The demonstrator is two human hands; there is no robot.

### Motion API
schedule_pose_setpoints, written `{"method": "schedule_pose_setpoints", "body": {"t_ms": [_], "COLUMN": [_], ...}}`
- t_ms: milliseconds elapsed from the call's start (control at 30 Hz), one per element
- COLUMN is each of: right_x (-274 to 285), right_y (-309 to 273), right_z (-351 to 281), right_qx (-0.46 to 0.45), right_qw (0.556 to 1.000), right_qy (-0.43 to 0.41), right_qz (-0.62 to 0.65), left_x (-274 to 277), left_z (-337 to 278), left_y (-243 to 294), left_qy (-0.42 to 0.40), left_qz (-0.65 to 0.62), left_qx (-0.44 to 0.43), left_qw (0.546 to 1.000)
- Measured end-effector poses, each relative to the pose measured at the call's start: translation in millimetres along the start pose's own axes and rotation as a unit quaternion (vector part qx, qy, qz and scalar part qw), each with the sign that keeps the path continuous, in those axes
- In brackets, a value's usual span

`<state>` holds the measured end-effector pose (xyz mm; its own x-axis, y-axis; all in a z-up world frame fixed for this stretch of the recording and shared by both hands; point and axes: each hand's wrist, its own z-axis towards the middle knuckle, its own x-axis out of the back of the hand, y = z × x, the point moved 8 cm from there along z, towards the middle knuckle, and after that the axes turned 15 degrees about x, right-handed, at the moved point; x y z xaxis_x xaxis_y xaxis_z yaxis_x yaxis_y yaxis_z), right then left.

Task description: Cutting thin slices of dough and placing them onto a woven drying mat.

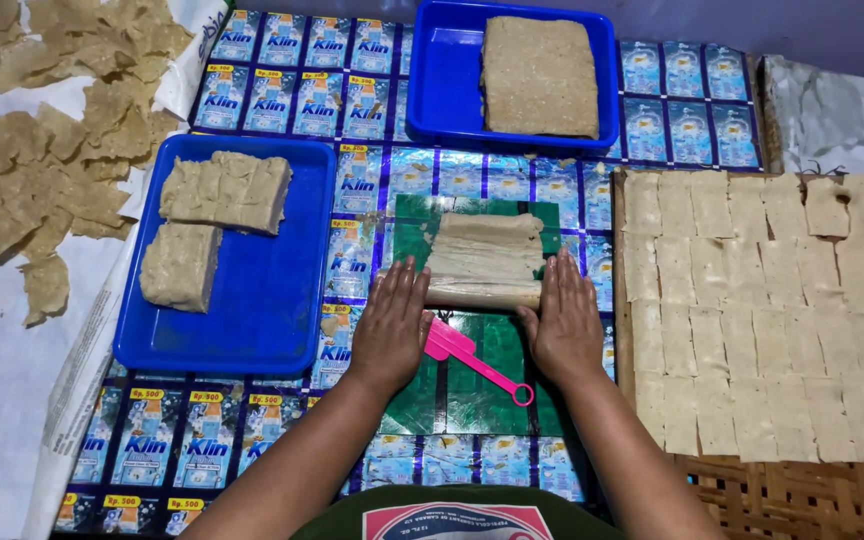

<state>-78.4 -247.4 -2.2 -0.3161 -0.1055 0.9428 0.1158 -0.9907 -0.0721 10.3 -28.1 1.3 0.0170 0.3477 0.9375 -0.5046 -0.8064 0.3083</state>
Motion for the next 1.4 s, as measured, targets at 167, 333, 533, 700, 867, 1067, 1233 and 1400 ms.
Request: {"method": "schedule_pose_setpoints", "body": {"t_ms": [167, 333, 533, 700, 867, 1067, 1233, 1400], "right_x": [-15, -38, -35, 24, -18, 12, 12, -2], "right_y": [27, 67, 87, 43, -63, -114, -87, -30], "right_z": [28, 67, 102, 76, 4, -18, -45, -81], "right_qx": [-0.017, -0.068, -0.119, 0.02, 0.055, 0.038, -0.091, -0.292], "right_qw": [1.0, 0.994, 0.984, 0.984, 0.984, 0.987, 0.978, 0.927], "right_qy": [-0.019, -0.078, -0.118, 0.178, -0.077, -0.086, -0.131, -0.214], "right_qz": [0.015, 0.019, 0.063, 0.018, 0.153, 0.13, 0.136, 0.098], "left_x": [-4, 1, -6, -14, 0, 37, 37, 42], "left_z": [38, 88, 129, 116, 75, 38, -4, -33], "left_y": [0, 3, -4, -12, -12, -21, -48, -50], "left_qy": [-0.01, -0.017, -0.037, 0.051, 0.057, 0.031, 0.051, 0.109], "left_qz": [0.001, 0.014, -0.007, -0.04, -0.045, -0.135, -0.199, -0.279], "left_qx": [0.011, 0.033, 0.078, 0.009, -0.089, 0.072, 0.225, 0.178], "left_qw": [1.0, 0.999, 0.996, 0.998, 0.993, 0.988, 0.953, 0.937]}}
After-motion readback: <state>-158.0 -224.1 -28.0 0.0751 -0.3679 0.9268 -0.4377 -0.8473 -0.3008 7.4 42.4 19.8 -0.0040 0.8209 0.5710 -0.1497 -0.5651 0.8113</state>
